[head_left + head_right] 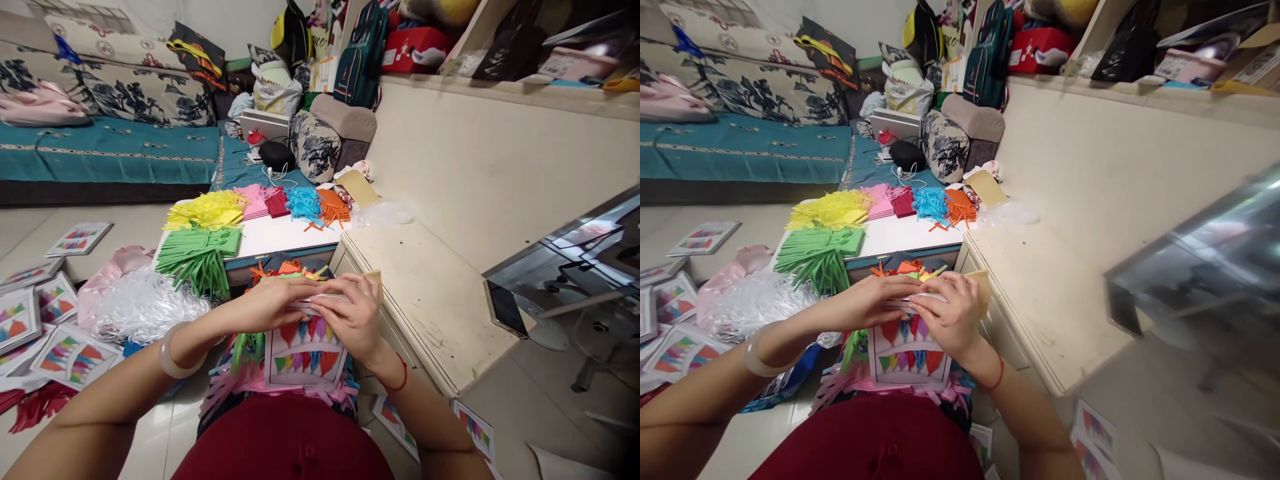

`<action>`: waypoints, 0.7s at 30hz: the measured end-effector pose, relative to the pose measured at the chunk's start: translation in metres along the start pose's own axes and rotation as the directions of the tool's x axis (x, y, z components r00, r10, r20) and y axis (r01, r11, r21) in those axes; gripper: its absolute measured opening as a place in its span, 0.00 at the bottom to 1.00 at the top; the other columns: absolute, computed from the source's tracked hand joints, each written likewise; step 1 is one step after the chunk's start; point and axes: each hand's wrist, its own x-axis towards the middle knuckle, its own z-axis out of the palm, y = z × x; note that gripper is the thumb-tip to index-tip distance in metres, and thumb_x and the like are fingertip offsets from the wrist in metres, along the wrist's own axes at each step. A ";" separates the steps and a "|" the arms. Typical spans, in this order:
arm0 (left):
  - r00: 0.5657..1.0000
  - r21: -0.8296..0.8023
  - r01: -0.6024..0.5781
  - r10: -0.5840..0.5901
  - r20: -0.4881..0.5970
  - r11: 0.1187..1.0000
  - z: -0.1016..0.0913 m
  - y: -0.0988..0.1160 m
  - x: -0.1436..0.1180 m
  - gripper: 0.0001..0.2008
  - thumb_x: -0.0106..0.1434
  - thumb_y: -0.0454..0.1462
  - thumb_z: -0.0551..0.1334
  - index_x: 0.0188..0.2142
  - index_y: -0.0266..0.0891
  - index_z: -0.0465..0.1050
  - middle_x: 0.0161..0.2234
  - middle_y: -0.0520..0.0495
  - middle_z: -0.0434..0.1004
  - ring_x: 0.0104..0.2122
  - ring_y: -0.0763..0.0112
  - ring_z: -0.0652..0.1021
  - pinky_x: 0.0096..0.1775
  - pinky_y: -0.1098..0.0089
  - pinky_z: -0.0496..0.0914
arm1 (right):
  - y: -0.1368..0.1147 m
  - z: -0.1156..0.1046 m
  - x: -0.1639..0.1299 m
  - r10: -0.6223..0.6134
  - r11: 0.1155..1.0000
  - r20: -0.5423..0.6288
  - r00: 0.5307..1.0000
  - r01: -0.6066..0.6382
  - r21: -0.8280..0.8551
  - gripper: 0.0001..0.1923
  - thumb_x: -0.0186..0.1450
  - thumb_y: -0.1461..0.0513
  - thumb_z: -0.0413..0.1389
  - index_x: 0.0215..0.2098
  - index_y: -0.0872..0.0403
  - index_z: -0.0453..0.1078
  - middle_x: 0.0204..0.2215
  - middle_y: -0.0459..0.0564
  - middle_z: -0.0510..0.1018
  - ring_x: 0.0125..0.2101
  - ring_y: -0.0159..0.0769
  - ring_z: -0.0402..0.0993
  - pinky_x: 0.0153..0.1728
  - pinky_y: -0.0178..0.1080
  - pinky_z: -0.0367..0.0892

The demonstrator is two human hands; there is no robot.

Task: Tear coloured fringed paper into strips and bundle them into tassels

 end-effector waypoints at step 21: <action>1.000 -0.036 0.018 -0.019 -0.015 0.999 0.001 0.013 0.009 0.16 0.60 0.33 0.60 0.49 0.38 0.69 0.50 0.41 0.74 0.49 0.62 0.74 0.48 0.65 0.68 | 0.005 -0.020 -0.004 0.051 0.997 0.085 0.995 -0.047 -0.059 0.03 0.58 0.57 0.64 0.30 0.46 0.79 0.34 0.46 0.77 0.38 0.36 0.71 0.40 0.42 0.60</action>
